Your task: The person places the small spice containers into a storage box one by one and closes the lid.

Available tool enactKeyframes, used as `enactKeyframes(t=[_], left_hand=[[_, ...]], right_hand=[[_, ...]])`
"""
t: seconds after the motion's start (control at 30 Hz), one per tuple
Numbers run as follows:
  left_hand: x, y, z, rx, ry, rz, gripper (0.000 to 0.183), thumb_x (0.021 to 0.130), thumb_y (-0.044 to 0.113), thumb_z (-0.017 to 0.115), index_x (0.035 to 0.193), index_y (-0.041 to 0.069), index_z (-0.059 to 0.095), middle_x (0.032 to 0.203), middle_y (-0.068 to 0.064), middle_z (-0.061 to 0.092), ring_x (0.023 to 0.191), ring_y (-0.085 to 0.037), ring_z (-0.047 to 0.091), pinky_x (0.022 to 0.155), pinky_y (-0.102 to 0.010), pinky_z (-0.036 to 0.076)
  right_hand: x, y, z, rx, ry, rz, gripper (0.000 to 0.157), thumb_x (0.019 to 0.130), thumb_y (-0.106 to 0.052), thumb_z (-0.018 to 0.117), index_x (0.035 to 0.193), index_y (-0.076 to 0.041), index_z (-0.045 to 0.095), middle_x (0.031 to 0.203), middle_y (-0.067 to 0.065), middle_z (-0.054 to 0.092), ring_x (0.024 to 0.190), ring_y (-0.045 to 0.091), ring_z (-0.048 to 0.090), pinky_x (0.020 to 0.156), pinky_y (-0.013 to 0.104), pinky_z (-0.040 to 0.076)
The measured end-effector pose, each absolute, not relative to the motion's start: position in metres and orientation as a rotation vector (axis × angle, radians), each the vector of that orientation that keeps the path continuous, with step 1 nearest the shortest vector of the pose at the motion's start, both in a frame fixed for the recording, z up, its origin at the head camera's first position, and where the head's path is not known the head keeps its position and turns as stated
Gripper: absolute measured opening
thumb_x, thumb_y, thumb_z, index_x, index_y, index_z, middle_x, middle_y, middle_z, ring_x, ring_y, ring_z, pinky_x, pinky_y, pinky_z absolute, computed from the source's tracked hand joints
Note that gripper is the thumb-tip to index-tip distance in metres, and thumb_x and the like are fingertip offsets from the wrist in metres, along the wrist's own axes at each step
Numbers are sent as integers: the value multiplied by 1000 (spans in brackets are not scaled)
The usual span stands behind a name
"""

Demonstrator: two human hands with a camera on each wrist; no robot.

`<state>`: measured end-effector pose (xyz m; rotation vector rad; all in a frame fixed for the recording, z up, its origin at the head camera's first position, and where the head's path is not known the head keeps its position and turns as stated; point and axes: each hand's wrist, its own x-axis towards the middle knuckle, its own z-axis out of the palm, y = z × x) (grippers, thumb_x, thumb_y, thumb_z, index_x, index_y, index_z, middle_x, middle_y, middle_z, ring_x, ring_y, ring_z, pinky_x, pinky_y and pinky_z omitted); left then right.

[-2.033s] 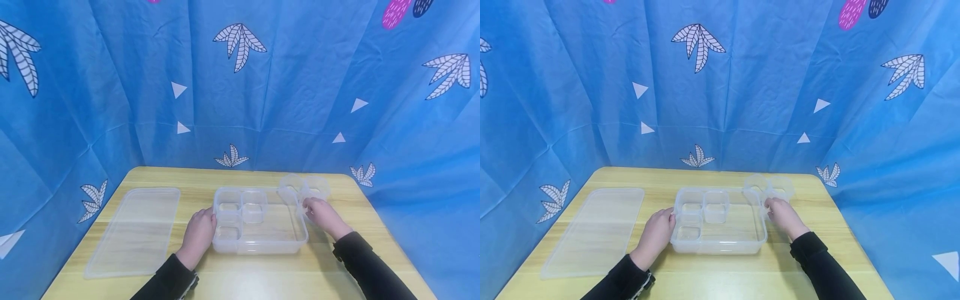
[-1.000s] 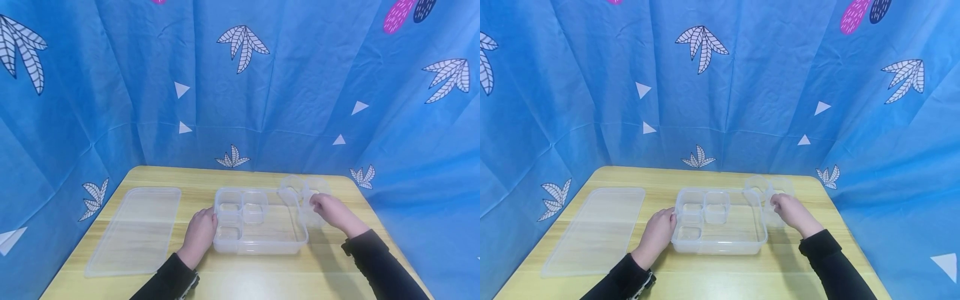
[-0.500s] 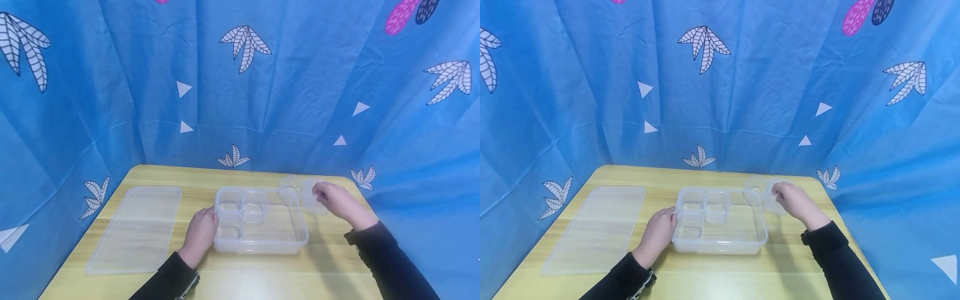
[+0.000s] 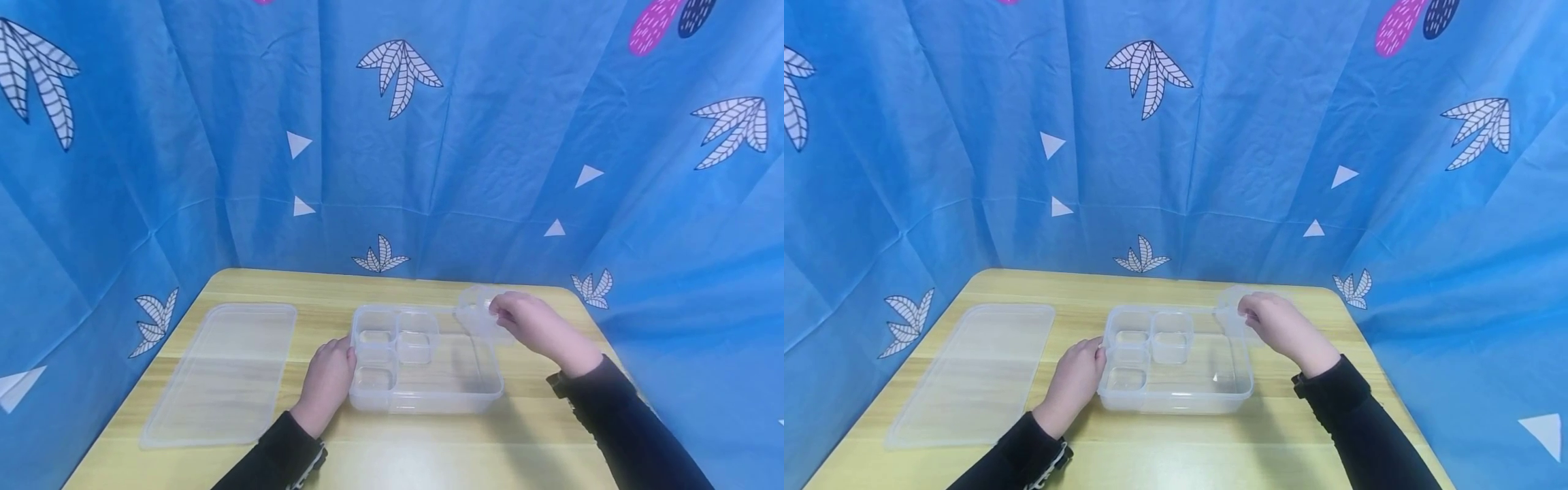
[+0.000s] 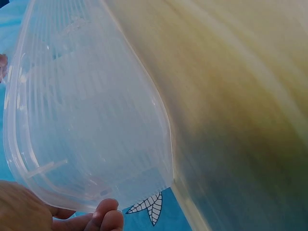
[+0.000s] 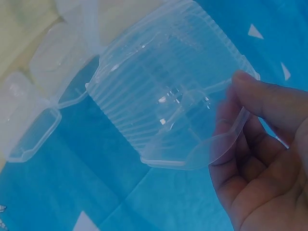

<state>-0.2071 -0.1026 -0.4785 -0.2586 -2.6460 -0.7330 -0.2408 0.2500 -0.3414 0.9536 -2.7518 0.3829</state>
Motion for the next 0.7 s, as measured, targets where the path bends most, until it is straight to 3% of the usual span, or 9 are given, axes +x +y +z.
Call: enactKeyframes(t=[0.43,0.7], left_hand=[[-205,-103,-477,-254,-2656,-747,27,98,7,58,117,-10,66,99,-19,70,93,-35,66,83,-47,54],[-206,-104,-478,-245,-2654,-757,27,99,9,58,117,-9,67,96,-18,70,89,-33,66,80,-46,54]], right_hand=[[-245,228,-356,1076,-2708,350,18,83,12,71,92,-4,67,86,4,66,81,23,64,75,42,55],[-246,218,-374,1162,-2722,350,19,82,12,72,92,-4,67,84,4,66,78,18,62,73,38,56]])
